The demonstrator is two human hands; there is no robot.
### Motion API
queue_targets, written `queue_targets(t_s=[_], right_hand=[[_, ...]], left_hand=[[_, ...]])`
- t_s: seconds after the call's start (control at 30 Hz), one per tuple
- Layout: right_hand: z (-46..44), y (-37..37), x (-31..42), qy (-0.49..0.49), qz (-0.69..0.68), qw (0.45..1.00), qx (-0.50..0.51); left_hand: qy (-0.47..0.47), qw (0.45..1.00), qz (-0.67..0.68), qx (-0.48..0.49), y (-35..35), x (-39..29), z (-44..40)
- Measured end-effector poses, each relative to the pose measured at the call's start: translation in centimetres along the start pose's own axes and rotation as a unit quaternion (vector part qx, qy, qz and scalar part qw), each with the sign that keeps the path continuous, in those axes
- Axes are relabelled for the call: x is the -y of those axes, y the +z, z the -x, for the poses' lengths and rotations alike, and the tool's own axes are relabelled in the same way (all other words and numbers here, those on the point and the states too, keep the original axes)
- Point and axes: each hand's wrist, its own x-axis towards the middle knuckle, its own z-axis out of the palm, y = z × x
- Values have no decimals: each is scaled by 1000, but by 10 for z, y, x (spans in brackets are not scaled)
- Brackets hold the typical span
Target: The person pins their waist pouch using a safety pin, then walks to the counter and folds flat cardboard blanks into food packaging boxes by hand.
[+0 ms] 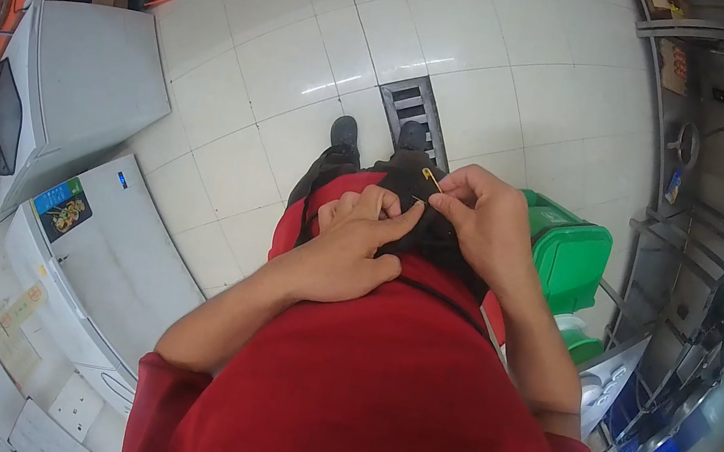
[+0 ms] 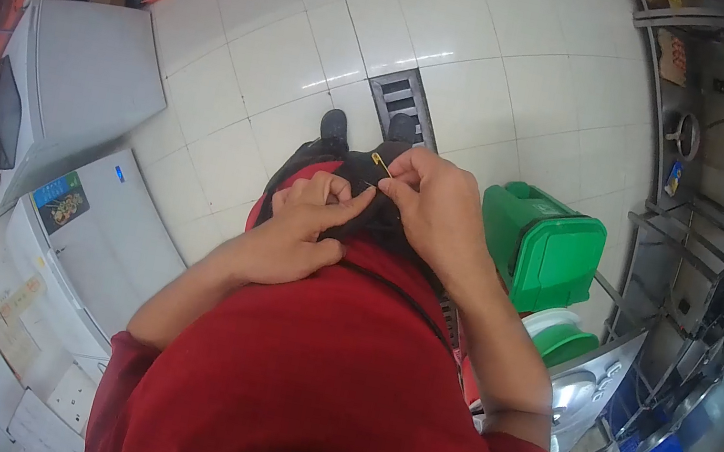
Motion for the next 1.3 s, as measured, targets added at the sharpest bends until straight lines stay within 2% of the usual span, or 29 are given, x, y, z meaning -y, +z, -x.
queue_targets(t_s=[0.07, 0.13, 0.3, 0.53, 0.93, 1.3], right_hand=[[1, 4, -8, 5, -6, 1000, -14], [0, 8, -20, -180, 124, 974, -64], [2, 5, -12, -181, 156, 970, -35], [0, 2, -9, -184, 186, 965, 4], [-4, 5, -8, -199, 229, 953, 9], [-3, 4, -11, -215, 184, 959, 10]], left_hand=[[-4, 1000, 7, 7, -1, -1, 0], [-8, 1000, 7, 15, -3, -1, 0], [-28, 999, 21, 37, -4, -2, 1], [-15, 1000, 9, 6, 2, 0, 2], [-15, 1000, 14, 12, 0, 0, 2], [-22, 1000, 13, 15, 0, 0, 3]])
